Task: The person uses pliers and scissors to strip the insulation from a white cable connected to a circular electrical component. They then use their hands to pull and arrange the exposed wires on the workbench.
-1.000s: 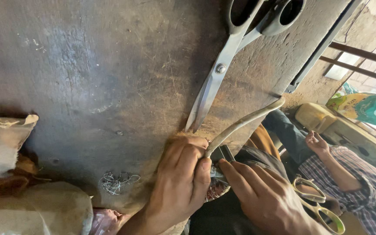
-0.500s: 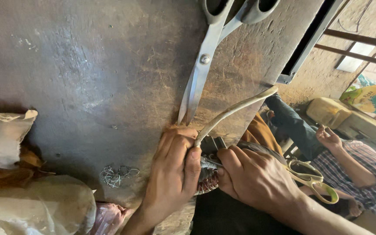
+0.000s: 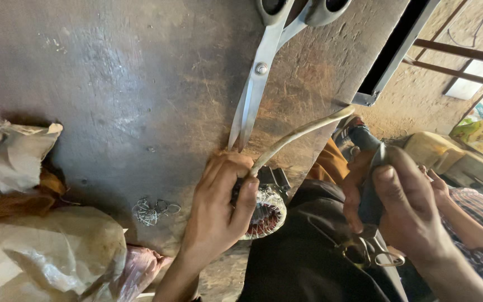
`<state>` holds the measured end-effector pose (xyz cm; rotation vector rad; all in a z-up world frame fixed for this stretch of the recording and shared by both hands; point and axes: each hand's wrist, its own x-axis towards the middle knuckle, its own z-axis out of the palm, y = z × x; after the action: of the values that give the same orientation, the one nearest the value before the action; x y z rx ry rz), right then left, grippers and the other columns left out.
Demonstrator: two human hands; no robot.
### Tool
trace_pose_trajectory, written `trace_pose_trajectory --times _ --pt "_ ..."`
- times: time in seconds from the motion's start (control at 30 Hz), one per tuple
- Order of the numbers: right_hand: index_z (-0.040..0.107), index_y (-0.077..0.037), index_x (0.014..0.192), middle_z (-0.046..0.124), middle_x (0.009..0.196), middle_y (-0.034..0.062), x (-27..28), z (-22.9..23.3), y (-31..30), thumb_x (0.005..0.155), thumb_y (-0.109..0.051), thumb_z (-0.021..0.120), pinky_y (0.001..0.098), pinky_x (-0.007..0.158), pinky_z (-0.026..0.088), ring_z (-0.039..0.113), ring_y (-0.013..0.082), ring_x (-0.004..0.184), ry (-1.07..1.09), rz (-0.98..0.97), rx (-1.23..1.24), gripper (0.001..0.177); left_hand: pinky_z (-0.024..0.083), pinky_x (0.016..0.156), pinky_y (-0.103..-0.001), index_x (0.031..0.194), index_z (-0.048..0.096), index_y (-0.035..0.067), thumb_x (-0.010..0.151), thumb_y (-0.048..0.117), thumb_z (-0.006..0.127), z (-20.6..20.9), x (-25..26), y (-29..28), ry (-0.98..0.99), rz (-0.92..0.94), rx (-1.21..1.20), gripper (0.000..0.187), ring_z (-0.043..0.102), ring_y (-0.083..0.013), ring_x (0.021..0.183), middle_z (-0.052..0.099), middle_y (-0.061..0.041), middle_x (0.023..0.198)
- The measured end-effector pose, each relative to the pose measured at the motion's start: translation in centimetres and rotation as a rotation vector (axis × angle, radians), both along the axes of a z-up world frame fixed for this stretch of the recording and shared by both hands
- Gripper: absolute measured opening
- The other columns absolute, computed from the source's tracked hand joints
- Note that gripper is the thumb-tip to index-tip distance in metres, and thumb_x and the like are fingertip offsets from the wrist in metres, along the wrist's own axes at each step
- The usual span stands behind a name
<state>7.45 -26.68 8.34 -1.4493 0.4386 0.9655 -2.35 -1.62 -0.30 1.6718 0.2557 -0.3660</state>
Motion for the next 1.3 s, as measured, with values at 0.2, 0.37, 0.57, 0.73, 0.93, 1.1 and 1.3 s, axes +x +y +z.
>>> trace_pose_trajectory --times 0.2,0.37,0.57,0.73,0.93,1.1,1.3 --pt "0.051 0.006 0.129 0.055 0.08 0.0093 -2.8 -0.8 -1.5 0.104 -0.024 0.039 0.0307 0.047 0.053 0.058 0.0163 0.059 0.319 0.013 -0.079 0.041 0.053 0.093 -0.041 0.099 0.063 0.004 0.102 0.025 0.067 0.0 0.3 -0.3 -0.043 -0.001 -0.015 0.021 0.069 -0.0238 0.1 0.071 -0.01 0.1" --pt "0.061 0.003 0.126 0.07 0.091 0.0124 -2.8 -0.6 -2.1 0.104 -0.016 0.056 0.0301 0.057 0.059 0.066 0.0176 0.067 0.131 0.249 -0.139 0.03 0.053 0.088 -0.038 0.1 0.07 0.007 0.099 0.024 0.069 0.3 0.4 -0.3 0.005 -0.012 0.002 0.017 0.07 -0.0178 0.093 0.072 -0.003 0.093" --pt "0.067 -0.008 0.125 0.074 0.115 0.0107 -3.4 0.1 -0.2 0.086 -0.012 0.072 0.0352 0.078 0.061 0.076 0.0255 0.094 -0.477 0.857 -0.406 0.04 0.05 0.104 -0.043 0.102 0.068 0.01 0.105 0.029 0.065 0.1 0.6 -0.7 -0.048 0.003 -0.026 0.02 0.072 -0.0162 0.089 0.077 0.0 0.093" --pt "0.065 -0.01 0.133 0.073 0.119 0.012 -3.5 0.3 1.3 0.077 -0.01 0.072 0.0358 0.08 0.06 0.074 0.027 0.097 -0.556 0.952 -0.425 0.056 0.05 0.104 -0.042 0.103 0.069 0.011 0.105 0.032 0.063 0.2 0.8 -0.5 -0.039 -0.025 0.005 0.022 0.069 -0.0183 0.087 0.076 -0.001 0.092" --pt "0.063 -0.011 0.137 0.072 0.122 0.0111 -2.5 0.3 1.5 0.077 -0.006 0.066 0.0358 0.081 0.061 0.074 0.0251 0.097 -0.572 1.02 -0.416 0.06 0.049 0.102 -0.041 0.103 0.065 0.009 0.106 0.032 0.063 -0.3 0.1 -0.3 -0.014 -0.024 -0.027 0.023 0.067 -0.019 0.088 0.078 0.0 0.093" --pt "0.061 -0.01 0.146 0.07 0.126 0.0096 -2.1 0.8 1.3 0.084 -0.016 0.066 0.0366 0.084 0.059 0.073 0.0231 0.099 -0.531 1.014 -0.401 0.063 0.05 0.092 -0.036 0.102 0.069 0.013 0.104 0.036 0.063 -1.1 -0.4 -0.9 -0.013 -0.004 -0.025 0.025 0.068 -0.0128 0.084 0.079 0.003 0.092" --pt "0.06 -0.009 0.139 0.072 0.12 0.006 -2.0 0.4 1.2 0.087 -0.015 0.062 0.0344 0.081 0.059 0.073 0.0174 0.093 -0.594 1.144 -0.372 0.052 0.049 0.094 -0.039 0.102 0.068 0.011 0.104 0.032 0.064 -0.6 -0.7 -0.4 -0.005 -0.005 -0.028 0.022 0.066 -0.0152 0.087 0.077 0.002 0.092"
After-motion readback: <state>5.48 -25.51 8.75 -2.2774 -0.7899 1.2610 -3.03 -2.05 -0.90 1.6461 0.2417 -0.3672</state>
